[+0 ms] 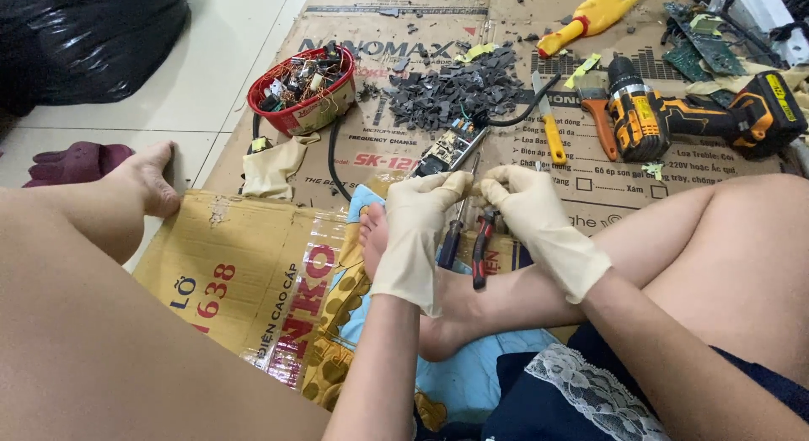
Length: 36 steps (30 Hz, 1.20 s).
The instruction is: Removing wires and components from a circuit board using pliers and a screwdriver.
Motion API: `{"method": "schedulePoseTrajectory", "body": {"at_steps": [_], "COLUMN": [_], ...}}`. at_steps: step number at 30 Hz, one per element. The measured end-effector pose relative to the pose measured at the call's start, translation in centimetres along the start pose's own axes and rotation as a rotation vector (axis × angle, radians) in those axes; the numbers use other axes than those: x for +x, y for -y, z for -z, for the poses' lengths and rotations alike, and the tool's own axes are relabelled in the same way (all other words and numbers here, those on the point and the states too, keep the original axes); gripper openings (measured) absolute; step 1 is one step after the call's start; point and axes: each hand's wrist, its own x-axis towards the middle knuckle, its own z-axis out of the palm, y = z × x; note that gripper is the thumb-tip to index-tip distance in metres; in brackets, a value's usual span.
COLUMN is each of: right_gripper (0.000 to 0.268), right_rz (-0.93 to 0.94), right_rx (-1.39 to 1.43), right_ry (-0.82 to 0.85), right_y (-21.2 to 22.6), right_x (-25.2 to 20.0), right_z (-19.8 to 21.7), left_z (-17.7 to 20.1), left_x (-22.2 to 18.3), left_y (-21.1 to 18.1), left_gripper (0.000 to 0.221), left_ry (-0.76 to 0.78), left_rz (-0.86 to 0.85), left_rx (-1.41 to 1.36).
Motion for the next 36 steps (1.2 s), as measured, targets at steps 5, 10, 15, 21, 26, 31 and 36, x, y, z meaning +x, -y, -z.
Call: {"method": "schedulePoseTrajectory", "body": {"at_steps": [5, 10, 15, 21, 26, 31, 36], "right_gripper": [0.023, 0.015, 0.019, 0.012, 0.01, 0.012, 0.013], "right_rz": [0.087, 0.346, 0.187, 0.11, 0.136, 0.091, 0.093], "right_rx": [-0.28, -0.09, -0.134, 0.068, 0.041, 0.091, 0.091], "right_ry": [-0.214, -0.106, 0.048, 0.132, 0.117, 0.083, 0.035], "right_y": [1.8, 5.1, -0.6, -2.2, -2.4, -3.4, -2.2], "right_x": [-2.2, -5.4, -3.2, -1.6, -1.0, -0.9, -0.9], "right_z": [1.3, -0.3, -2.9, -1.5, -1.1, -2.2, -2.0], "left_z": [3.3, -2.2, 3.9, -3.4, -3.1, -2.1, -2.7], "left_x": [-3.7, 3.0, -3.5, 6.2, 4.6, 3.5, 4.3], "left_y": [-1.2, 3.8, -2.4, 5.5, 4.4, 3.8, 3.9], "left_gripper": [0.064, 0.031, 0.127, 0.027, 0.034, 0.016, 0.034], "left_ry": [-0.068, -0.014, 0.013, 0.099, 0.153, 0.19, 0.141], "left_rz": [-0.074, -0.042, 0.22, 0.042, 0.056, 0.046, -0.016], "left_rx": [0.341, -0.099, 0.235, -0.635, -0.649, -0.601, -0.081]}}
